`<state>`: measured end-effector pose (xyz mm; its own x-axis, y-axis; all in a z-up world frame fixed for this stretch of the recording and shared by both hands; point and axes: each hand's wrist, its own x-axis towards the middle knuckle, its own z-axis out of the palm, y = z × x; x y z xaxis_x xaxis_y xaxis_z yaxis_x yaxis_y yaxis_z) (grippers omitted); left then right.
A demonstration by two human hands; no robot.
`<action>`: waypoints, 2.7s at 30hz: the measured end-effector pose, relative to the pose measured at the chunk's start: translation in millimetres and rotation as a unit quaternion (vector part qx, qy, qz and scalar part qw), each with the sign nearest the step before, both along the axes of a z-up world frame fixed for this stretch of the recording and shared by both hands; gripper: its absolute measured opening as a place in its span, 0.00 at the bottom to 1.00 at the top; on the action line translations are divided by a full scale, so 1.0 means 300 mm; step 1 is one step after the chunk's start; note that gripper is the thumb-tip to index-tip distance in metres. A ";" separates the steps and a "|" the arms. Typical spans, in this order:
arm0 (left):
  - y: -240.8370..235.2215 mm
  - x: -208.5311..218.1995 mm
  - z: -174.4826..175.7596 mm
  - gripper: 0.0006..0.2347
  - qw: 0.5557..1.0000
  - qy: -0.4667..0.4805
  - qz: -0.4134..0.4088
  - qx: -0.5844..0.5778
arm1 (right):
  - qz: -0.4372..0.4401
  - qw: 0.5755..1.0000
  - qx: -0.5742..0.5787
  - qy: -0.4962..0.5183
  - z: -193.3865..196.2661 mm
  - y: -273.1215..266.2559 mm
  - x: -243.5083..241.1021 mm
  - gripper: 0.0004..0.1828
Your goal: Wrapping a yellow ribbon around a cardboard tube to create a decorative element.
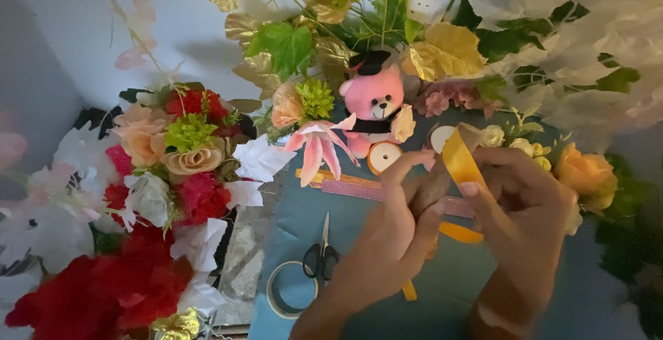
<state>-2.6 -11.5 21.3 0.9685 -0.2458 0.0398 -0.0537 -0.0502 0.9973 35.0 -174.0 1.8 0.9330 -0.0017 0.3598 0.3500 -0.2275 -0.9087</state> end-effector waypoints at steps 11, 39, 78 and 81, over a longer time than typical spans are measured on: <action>0.017 -0.011 0.017 0.22 0.991 -0.010 -0.050 -0.126 | 0.031 0.999 -0.001 -0.010 0.019 -0.003 0.002 0.20; 0.026 -0.016 -0.062 0.24 0.875 0.130 -0.224 -0.409 | 0.139 0.977 0.162 0.026 0.019 0.034 -0.008 0.27; 0.056 -0.021 -0.020 0.18 0.999 0.001 -0.039 0.008 | 0.045 0.994 0.089 0.054 0.037 -0.024 0.017 0.12; 0.066 -0.023 -0.021 0.17 0.998 -0.012 -0.058 0.019 | 0.055 0.995 0.070 0.040 0.037 -0.026 0.016 0.13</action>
<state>-9.4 8.3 15.0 0.9320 -0.3587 0.0513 -0.0853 -0.0795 0.9932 39.8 -181.9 13.0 0.9560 0.0580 0.2876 0.2909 -0.0605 -0.9548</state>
